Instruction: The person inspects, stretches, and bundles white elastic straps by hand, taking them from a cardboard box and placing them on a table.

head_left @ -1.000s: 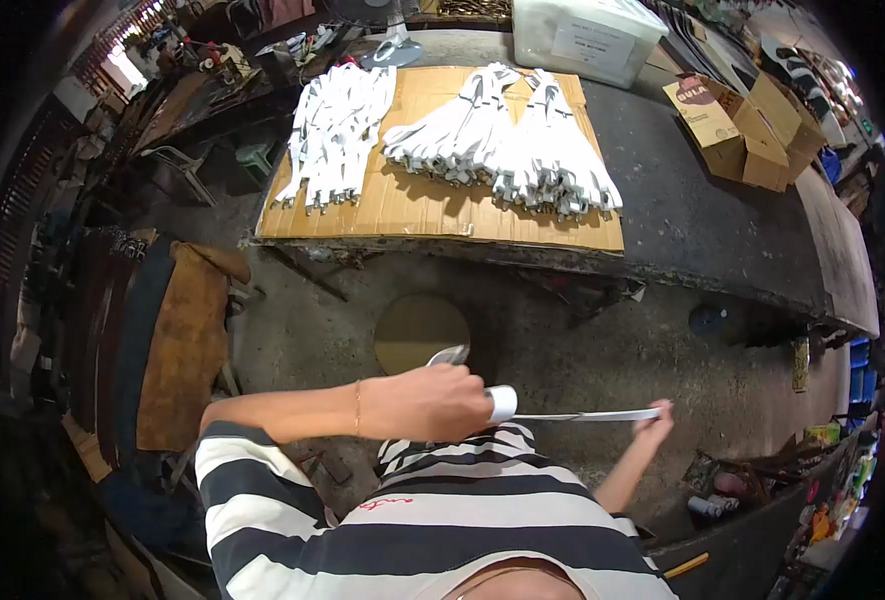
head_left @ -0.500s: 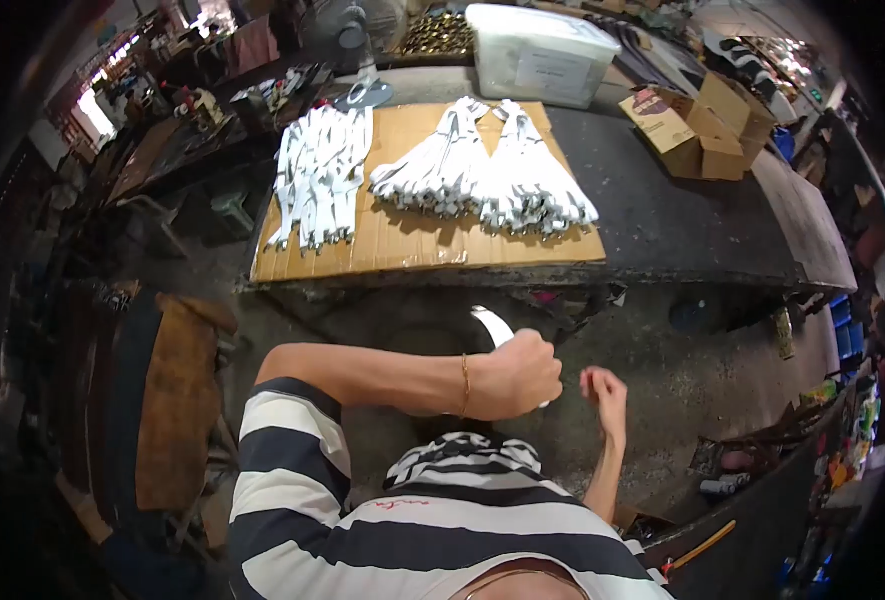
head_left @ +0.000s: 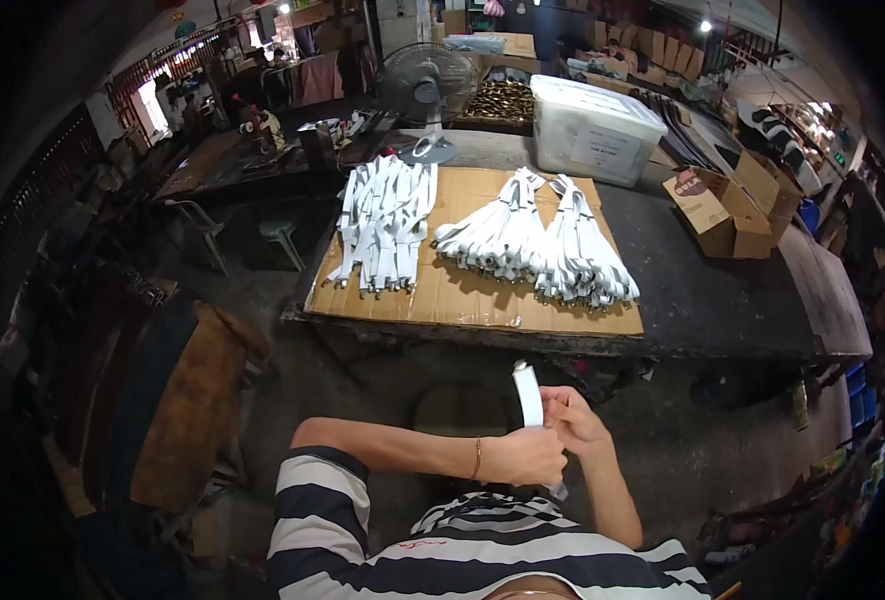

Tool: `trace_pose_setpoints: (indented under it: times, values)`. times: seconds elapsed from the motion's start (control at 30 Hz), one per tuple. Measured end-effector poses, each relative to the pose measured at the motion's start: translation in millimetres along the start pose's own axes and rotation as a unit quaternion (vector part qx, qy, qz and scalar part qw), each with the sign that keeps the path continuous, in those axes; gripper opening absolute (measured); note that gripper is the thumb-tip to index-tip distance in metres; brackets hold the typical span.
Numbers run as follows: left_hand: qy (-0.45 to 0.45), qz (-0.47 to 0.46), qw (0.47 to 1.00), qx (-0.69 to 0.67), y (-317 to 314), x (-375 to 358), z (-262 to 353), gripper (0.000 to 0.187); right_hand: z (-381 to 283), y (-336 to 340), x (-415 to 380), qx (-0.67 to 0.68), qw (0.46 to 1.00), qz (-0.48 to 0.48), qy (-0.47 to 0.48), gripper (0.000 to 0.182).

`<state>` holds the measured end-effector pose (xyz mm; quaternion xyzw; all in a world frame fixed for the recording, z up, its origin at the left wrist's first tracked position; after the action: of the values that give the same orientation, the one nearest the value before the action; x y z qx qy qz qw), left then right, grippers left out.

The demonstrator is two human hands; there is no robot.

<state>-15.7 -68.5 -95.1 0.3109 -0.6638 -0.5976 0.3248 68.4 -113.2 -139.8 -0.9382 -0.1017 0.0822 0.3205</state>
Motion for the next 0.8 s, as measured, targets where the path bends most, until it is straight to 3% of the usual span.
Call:
trace_pose_setpoints:
  times: [0.1,0.17,0.27,0.33,0.37,0.43,0.5,0.57,0.63,0.67,0.7,0.8]
  values:
    - [0.024,0.022,0.999,0.019,14,-10,2,0.009,-3,-23,9,0.025,0.999,-0.01,-0.031,0.032]
    - [0.012,-0.003,1.0,0.012,19,-12,9,0.009,9,-31,12,-0.032,0.994,0.007,-0.108,0.036]
    - [0.012,0.016,1.0,0.007,17,-18,8,0.008,-3,-39,11,-0.122,0.988,0.028,-0.087,0.024]
    - [0.005,-0.068,0.998,0.008,5,-20,8,0.01,-11,-29,9,-0.213,0.969,0.098,-0.074,0.014]
    - [0.004,-0.068,0.998,0.008,10,-21,7,0.01,-23,-34,7,-0.188,0.974,0.12,-0.036,0.02]
    - [-0.05,0.254,0.964,0.067,77,-33,18,0.022,-50,-27,0,-0.177,0.963,0.188,0.072,0.02]
    - [-0.051,0.269,0.959,0.076,80,-46,20,0.03,-87,-31,-15,-0.207,0.945,0.207,0.147,0.019]
    - [0.08,0.445,0.892,0.009,101,-78,-13,0.038,-118,-34,-28,-0.24,0.922,0.222,0.207,0.02]
    - [0.221,0.543,0.774,-0.238,85,-102,-70,0.062,-149,-50,-31,-0.258,0.901,0.207,0.282,0.02]
    - [0.213,0.571,0.725,-0.32,72,-101,-89,0.073,-160,-50,-30,-0.281,0.891,0.205,0.291,0.021]
    - [0.203,0.595,0.667,-0.4,57,-100,-107,0.084,-171,-51,-29,-0.305,0.881,0.205,0.299,0.021]
    - [0.179,0.494,0.614,-0.589,24,-72,-124,0.091,-204,-64,-22,-0.365,0.839,0.233,0.328,0.022]
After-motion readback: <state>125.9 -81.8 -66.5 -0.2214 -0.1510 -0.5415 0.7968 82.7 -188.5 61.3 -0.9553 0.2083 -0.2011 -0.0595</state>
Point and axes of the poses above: each hand's wrist, its own x-axis towards the middle knuckle, its own y-axis out of the back of the hand, z = x × y, the point moved 9 cm from there along x, towards the middle knuckle, and after that the axes turned 4 degrees about -y, right-handed, at the moved point
